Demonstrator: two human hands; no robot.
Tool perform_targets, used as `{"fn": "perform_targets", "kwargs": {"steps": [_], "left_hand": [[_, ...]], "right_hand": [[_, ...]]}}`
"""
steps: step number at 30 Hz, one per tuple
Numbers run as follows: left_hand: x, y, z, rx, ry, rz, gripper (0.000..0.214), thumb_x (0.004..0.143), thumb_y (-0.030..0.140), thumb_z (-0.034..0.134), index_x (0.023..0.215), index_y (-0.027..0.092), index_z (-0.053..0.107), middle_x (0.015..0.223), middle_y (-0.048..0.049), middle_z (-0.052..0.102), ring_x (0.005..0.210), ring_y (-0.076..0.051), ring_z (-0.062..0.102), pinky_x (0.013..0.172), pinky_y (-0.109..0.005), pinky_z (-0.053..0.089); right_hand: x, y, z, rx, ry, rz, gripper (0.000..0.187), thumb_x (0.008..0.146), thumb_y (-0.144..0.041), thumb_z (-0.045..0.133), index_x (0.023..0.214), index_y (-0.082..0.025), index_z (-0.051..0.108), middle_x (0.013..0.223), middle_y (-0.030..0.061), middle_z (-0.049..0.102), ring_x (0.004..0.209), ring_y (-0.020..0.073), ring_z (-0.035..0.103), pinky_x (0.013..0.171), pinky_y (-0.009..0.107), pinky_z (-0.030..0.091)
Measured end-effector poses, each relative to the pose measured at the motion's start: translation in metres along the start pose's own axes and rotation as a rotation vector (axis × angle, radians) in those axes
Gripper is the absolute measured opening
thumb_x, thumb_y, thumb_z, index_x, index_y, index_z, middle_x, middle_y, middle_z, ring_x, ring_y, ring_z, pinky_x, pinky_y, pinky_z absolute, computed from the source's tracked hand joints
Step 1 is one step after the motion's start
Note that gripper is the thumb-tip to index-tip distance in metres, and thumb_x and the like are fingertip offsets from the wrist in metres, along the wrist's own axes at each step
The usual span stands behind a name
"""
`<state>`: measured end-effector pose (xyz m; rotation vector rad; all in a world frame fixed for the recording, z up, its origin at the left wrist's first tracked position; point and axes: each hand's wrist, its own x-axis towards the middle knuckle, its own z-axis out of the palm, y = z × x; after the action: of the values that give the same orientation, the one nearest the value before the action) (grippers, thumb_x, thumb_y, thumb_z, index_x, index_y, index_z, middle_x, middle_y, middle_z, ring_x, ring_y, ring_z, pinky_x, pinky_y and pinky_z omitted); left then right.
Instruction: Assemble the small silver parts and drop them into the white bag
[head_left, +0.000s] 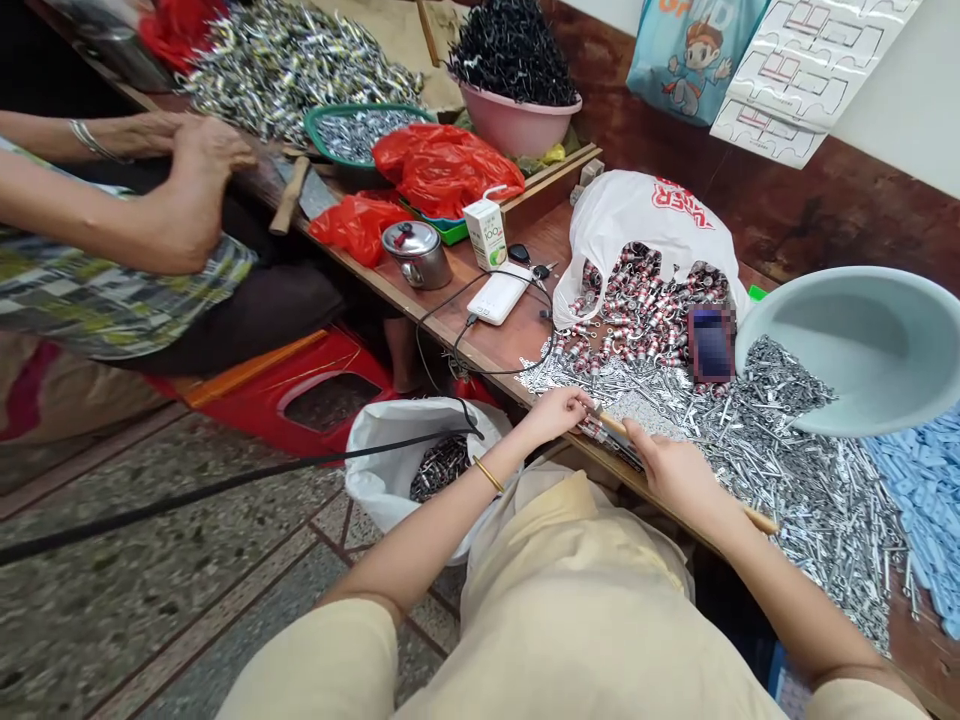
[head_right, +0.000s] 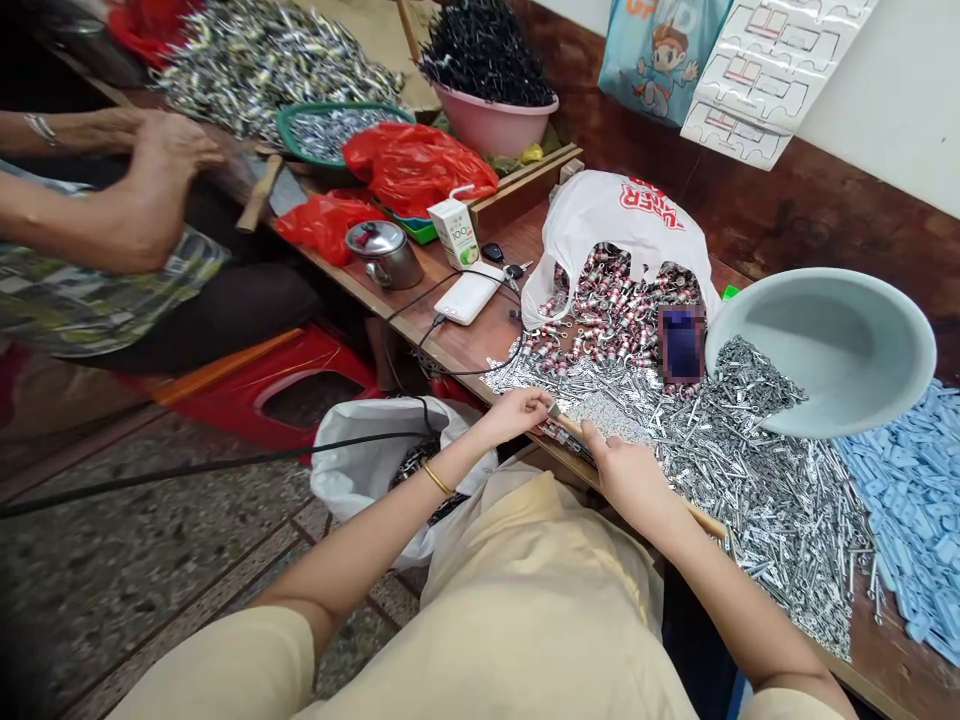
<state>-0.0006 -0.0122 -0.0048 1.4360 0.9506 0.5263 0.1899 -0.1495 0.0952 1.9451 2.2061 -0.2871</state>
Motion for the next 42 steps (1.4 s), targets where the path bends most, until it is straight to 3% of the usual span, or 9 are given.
{"fn": "perform_targets", "kwargs": {"steps": [9, 18, 21, 25, 27, 30, 34, 38, 42], "left_hand": [[-0.039, 0.002, 0.009, -0.085, 0.17, 0.371, 0.017, 0.088, 0.022, 0.06, 0.102, 0.016, 0.068, 0.089, -0.0051, 0.076, 0.08, -0.016, 0.074, 0.073, -0.027, 0.06], [-0.074, -0.007, 0.032, 0.15, 0.46, 0.815, 0.014, 0.096, 0.018, 0.057, 0.101, 0.021, 0.07, 0.099, -0.0052, 0.078, 0.1, -0.019, 0.074, 0.091, -0.037, 0.061], [-0.095, -0.041, 0.006, 0.343, 0.453, 0.754, 0.015, 0.096, 0.022, 0.056, 0.097, 0.02, 0.071, 0.099, -0.0053, 0.078, 0.098, -0.02, 0.074, 0.089, -0.037, 0.061], [-0.129, -0.099, -0.056, 0.611, 0.768, 0.317, 0.024, 0.096, 0.029, 0.05, 0.107, 0.019, 0.069, 0.101, -0.0075, 0.076, 0.091, -0.022, 0.072, 0.085, -0.039, 0.059], [-0.135, -0.111, -0.072, 0.804, 0.769, 0.231, 0.027, 0.094, 0.031, 0.049, 0.106, 0.018, 0.069, 0.103, -0.0106, 0.075, 0.095, -0.027, 0.07, 0.087, -0.043, 0.056], [-0.119, -0.091, -0.055, 0.925, 0.657, 0.444, 0.023, 0.093, 0.026, 0.05, 0.099, 0.019, 0.071, 0.103, -0.0113, 0.073, 0.098, -0.027, 0.067, 0.092, -0.043, 0.052], [-0.053, -0.022, 0.003, 0.89, 0.49, 0.67, 0.022, 0.092, 0.023, 0.052, 0.105, 0.022, 0.07, 0.103, -0.01, 0.071, 0.099, -0.025, 0.065, 0.095, -0.04, 0.05], [0.022, 0.033, 0.028, 0.992, 0.538, 0.383, 0.031, 0.092, 0.028, 0.052, 0.114, 0.013, 0.067, 0.111, -0.019, 0.063, 0.107, -0.035, 0.059, 0.095, -0.049, 0.048], [0.062, 0.051, 0.028, 1.125, 0.517, 0.159, 0.028, 0.089, 0.031, 0.056, 0.102, 0.011, 0.069, 0.107, -0.0208, 0.059, 0.106, -0.039, 0.055, 0.091, -0.052, 0.047]], "right_hand": [[-0.017, 0.026, 0.054, 0.016, 0.362, 0.174, 0.049, 0.103, -0.023, 0.041, 0.151, -0.029, 0.048, 0.099, 0.0088, 0.068, 0.067, 0.0172, 0.06, 0.057, 0.027, 0.036], [-0.026, 0.023, 0.082, -0.083, 0.487, 0.18, 0.055, 0.096, -0.014, 0.047, 0.148, -0.034, 0.049, 0.141, 0.0111, 0.055, 0.116, 0.033, 0.052, 0.086, 0.043, 0.047], [-0.041, 0.039, 0.078, -0.026, 0.575, 0.167, 0.05, 0.098, -0.023, 0.05, 0.148, -0.03, 0.048, 0.144, 0.013, 0.052, 0.128, 0.0357, 0.044, 0.097, 0.051, 0.043], [-0.073, 0.062, 0.08, 0.123, 0.783, 0.24, 0.047, 0.099, -0.024, 0.05, 0.146, -0.028, 0.048, 0.136, 0.015, 0.054, 0.123, 0.0307, 0.049, 0.1, 0.05, 0.043], [-0.086, 0.07, 0.082, 0.189, 0.868, 0.267, 0.043, 0.099, -0.023, 0.051, 0.142, -0.028, 0.051, 0.132, 0.014, 0.056, 0.119, 0.0287, 0.053, 0.098, 0.048, 0.044], [-0.097, 0.077, 0.083, 0.288, 0.934, 0.281, 0.04, 0.099, -0.022, 0.051, 0.139, -0.026, 0.053, 0.127, 0.0132, 0.059, 0.117, 0.0269, 0.055, 0.097, 0.046, 0.046], [-0.101, 0.093, 0.084, 0.371, 0.911, 0.318, 0.032, 0.101, -0.024, 0.047, 0.131, -0.021, 0.055, 0.121, 0.013, 0.063, 0.115, 0.026, 0.056, 0.097, 0.044, 0.045], [-0.1, 0.133, 0.086, 0.392, 0.762, 0.367, 0.025, 0.101, -0.027, 0.043, 0.117, -0.018, 0.061, 0.111, 0.0122, 0.067, 0.106, 0.0257, 0.057, 0.093, 0.041, 0.045], [-0.085, 0.182, 0.084, 0.361, 0.622, 0.4, 0.027, 0.099, -0.027, 0.043, 0.103, -0.017, 0.068, 0.1, 0.0109, 0.07, 0.095, 0.0259, 0.056, 0.085, 0.039, 0.044]]}}
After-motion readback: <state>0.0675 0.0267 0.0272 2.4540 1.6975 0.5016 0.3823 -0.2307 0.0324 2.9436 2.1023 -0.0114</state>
